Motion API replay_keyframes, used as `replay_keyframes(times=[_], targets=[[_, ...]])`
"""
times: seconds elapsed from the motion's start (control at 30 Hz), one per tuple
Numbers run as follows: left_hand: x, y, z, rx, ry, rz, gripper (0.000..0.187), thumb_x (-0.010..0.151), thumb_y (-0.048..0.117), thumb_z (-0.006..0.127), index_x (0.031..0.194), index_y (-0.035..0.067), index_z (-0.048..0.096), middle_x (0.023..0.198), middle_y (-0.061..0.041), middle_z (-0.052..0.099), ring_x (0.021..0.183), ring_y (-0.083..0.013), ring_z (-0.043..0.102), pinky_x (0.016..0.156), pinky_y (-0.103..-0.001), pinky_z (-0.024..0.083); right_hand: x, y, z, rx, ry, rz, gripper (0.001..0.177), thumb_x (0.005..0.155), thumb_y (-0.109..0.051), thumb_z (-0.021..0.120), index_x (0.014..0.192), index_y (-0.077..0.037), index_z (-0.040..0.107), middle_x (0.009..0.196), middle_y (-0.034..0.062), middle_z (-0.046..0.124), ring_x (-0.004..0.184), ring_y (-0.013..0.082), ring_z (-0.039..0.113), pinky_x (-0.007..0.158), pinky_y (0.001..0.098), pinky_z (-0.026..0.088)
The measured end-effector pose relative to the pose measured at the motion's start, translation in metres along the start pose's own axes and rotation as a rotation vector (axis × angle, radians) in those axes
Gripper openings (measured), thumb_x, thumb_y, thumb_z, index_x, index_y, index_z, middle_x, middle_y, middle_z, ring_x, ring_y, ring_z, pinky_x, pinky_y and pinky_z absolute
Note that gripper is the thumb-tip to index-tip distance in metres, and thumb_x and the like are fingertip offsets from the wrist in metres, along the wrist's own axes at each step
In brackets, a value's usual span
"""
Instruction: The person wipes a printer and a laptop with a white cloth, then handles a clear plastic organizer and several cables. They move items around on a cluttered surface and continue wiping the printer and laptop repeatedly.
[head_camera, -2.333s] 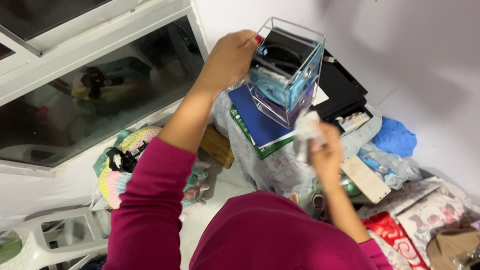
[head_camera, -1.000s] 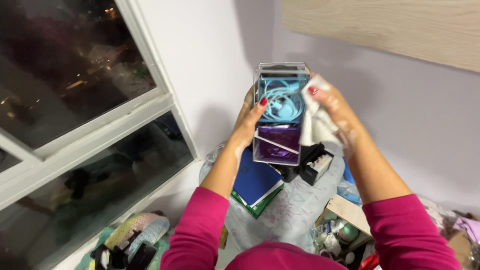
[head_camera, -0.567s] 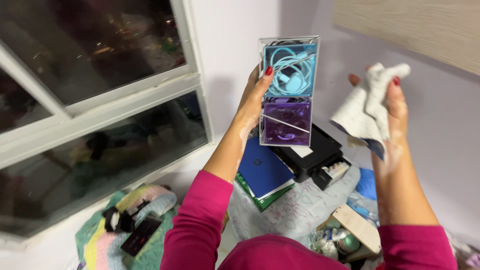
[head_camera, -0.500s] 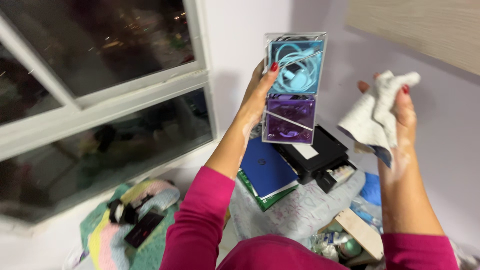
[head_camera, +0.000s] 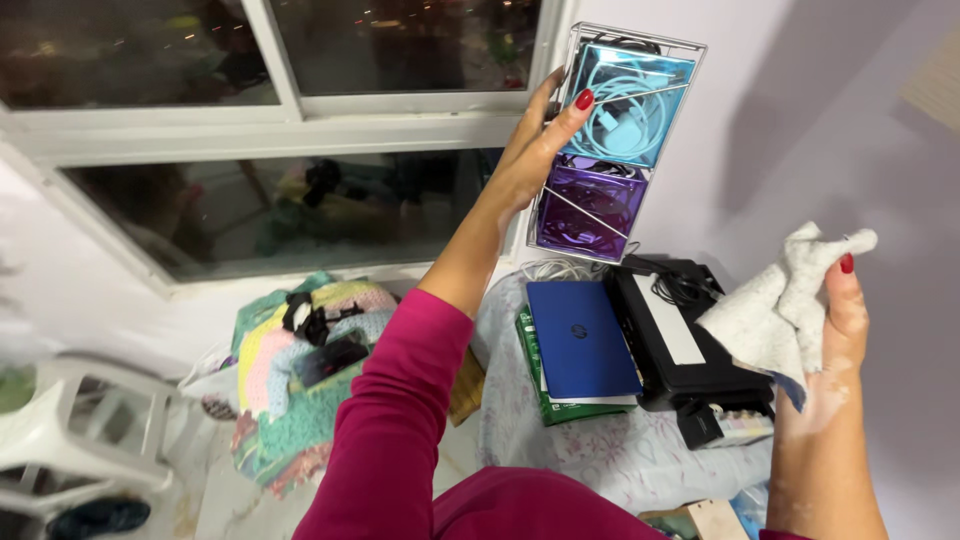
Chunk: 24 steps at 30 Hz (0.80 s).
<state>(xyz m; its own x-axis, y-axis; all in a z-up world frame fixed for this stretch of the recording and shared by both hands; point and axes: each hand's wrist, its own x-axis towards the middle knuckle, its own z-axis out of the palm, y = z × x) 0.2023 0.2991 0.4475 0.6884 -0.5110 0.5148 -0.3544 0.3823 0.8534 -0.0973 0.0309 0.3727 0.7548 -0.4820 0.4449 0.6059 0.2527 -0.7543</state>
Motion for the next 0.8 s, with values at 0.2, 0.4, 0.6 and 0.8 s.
replay_keyframes(times=[0.2, 0.4, 0.6, 0.8], targets=[[-0.017, 0.003, 0.013, 0.007, 0.059, 0.029, 0.118, 0.079, 0.08, 0.063, 0.164, 0.005, 0.026, 0.16, -0.031, 0.039, 0.15, -0.0448, 0.039, 0.121, -0.052, 0.031, 0.006, 0.002, 0.006, 0.071, 0.064, 0.214, 0.049, 0.099, -0.043, 0.079, 0.128, -0.008, 0.061, 0.113, 0.0054, 0.066, 0.106, 0.016, 0.064, 0.094, 0.0281, 0.054], [-0.034, -0.004, 0.042, 0.048, 0.068, -0.022, 0.126, 0.071, 0.087, 0.061, 0.163, 0.006, 0.028, 0.158, -0.03, 0.042, 0.149, -0.0451, 0.038, 0.119, -0.054, 0.027, 0.004, -0.003, -0.001, -0.136, -0.018, 0.388, 0.043, 0.094, -0.034, 0.077, 0.123, -0.005, 0.065, 0.102, 0.0066, 0.07, 0.093, 0.0154, 0.066, 0.083, 0.0268, 0.054], [-0.043, -0.037, 0.084, 0.014, 0.024, -0.044, 0.137, 0.065, 0.095, 0.062, 0.162, 0.005, 0.028, 0.159, -0.033, 0.041, 0.151, -0.0472, 0.038, 0.122, -0.059, 0.028, -0.013, -0.026, -0.007, -0.394, -0.161, 0.425, 0.037, 0.089, -0.024, 0.076, 0.117, -0.002, 0.07, 0.091, 0.0079, 0.074, 0.08, 0.0148, 0.069, 0.071, 0.0256, 0.054], [-0.046, -0.065, 0.134, -0.008, -0.057, -0.066, 0.141, 0.064, 0.098, 0.06, 0.163, 0.003, 0.027, 0.157, -0.035, 0.043, 0.151, -0.0492, 0.04, 0.123, -0.06, 0.031, -0.017, -0.054, -0.014, -0.607, -0.087, 0.34, 0.037, 0.09, -0.014, 0.08, 0.123, 0.0, 0.072, 0.078, 0.0008, 0.057, 0.069, 0.0066, 0.05, 0.064, 0.0197, 0.04]])
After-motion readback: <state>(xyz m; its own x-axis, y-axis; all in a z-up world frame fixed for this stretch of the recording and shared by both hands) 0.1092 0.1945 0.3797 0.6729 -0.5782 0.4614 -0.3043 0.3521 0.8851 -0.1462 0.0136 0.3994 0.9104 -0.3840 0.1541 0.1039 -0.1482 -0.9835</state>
